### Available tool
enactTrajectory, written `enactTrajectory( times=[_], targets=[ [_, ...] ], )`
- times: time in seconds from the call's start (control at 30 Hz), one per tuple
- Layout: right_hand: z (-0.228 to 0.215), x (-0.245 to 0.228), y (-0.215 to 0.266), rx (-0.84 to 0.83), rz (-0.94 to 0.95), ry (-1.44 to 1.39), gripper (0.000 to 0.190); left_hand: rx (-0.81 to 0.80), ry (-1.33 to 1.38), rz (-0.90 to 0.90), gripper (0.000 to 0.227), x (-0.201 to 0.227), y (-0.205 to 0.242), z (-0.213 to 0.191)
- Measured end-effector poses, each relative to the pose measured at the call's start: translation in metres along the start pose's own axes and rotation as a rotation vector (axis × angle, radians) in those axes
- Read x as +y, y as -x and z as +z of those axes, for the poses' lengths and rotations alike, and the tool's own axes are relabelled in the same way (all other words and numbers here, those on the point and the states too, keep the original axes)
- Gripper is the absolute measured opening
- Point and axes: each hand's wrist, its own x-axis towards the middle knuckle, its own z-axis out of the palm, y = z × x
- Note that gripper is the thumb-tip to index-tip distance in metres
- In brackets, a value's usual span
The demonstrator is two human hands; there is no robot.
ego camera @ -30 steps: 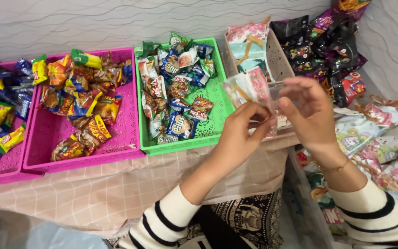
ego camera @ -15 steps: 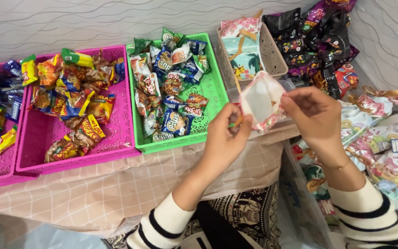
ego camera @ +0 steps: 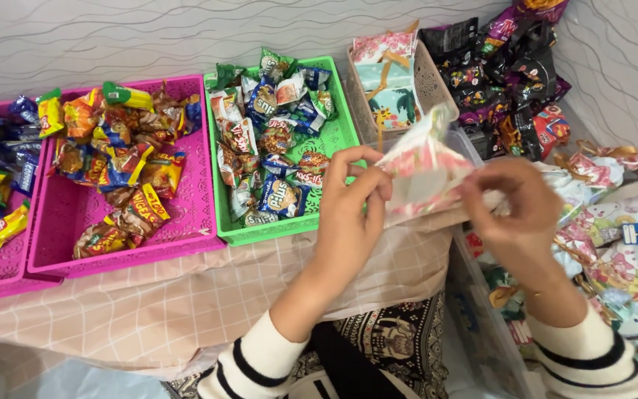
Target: The person places small snack packets into patterned gift bags, occasionally using wooden sticks to help position items inside, and sets the finished bags aside.
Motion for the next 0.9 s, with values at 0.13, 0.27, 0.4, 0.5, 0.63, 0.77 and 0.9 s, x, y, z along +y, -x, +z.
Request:
enactTrajectory(
  times=[0.13,0.27,0.4,0.5,0.63,0.77,0.9],
  targets=[
    [-0.017,0.007,-0.004,-0.093,0.006,0.171,0.006,-0.074,-0.102,0.018,0.029,-0.004,0.001,0.002],
    [-0.005,0.004,0.003,-0.165,-0.441,0.414,0.027,-0.18,-0.195,0.031,0.046,0.003,-0.001,0.011],
    [0.011,-0.03,0.009,-0.392,-0.381,0.565,0.05,-0.226,-0.197,-0.001,0.05,0.011,-0.001,0.011],
    [0.008,-0.031,0.004,-0.322,-0.466,0.802,0.033,-0.218,-0.331,0.087,0.047,0.009,-0.007,0.003],
    [0.006,-0.007,0.007,-0.312,-0.554,0.824,0.011,-0.251,-0.636,0.104,0.023,-0.002,-0.016,-0.001],
    [0.004,0.02,-0.004,-0.382,-0.545,0.788,0.011,-0.36,-0.7,0.146,0.025,-0.02,-0.03,0.006],
    [0.005,0.051,-0.021,-0.391,-0.607,0.621,0.011,-0.425,-0.681,0.058,0.013,-0.025,-0.051,0.012]
  ],
)
